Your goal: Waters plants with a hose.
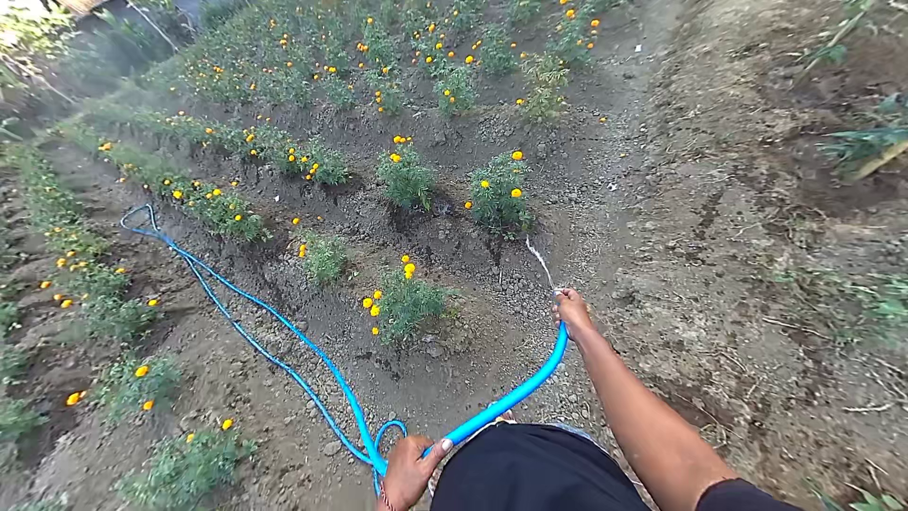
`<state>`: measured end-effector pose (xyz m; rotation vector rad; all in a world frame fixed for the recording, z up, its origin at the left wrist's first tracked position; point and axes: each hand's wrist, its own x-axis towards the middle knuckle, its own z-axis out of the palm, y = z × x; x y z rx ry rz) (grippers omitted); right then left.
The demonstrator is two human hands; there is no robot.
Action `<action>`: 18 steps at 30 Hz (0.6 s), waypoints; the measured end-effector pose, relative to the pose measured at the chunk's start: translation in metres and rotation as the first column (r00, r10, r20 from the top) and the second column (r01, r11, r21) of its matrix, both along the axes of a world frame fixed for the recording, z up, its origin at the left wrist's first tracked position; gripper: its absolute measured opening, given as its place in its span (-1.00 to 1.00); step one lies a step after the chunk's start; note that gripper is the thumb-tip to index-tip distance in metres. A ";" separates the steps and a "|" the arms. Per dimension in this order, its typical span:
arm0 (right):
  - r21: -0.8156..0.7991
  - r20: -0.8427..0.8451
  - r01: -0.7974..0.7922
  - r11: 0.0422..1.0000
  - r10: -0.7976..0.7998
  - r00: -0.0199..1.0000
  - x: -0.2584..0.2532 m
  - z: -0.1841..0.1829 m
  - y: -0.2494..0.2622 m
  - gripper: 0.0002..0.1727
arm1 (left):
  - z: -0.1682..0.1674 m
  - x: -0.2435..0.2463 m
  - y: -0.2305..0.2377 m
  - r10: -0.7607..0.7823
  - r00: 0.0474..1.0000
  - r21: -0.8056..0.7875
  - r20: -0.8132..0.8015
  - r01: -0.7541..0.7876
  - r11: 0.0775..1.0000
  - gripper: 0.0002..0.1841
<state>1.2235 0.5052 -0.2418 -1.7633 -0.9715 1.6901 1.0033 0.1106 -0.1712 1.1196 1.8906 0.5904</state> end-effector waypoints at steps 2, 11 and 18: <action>0.024 -0.006 -0.007 1.000 0.007 1.000 -0.004 -0.007 -0.001 -0.66 | 0.005 0.005 -0.004 0.020 1.000 -0.049 0.001 -0.020 0.999 -0.26; -0.066 0.073 -0.441 0.895 0.445 0.892 -0.095 -0.013 -0.035 -0.62 | 0.008 0.029 -0.071 0.373 0.926 0.043 0.056 -0.376 0.926 -0.33; 0.039 0.142 -0.758 0.652 0.747 0.650 -0.202 0.036 -0.091 -0.60 | -0.004 0.067 -0.151 0.667 0.718 0.113 0.198 -0.693 0.712 -0.42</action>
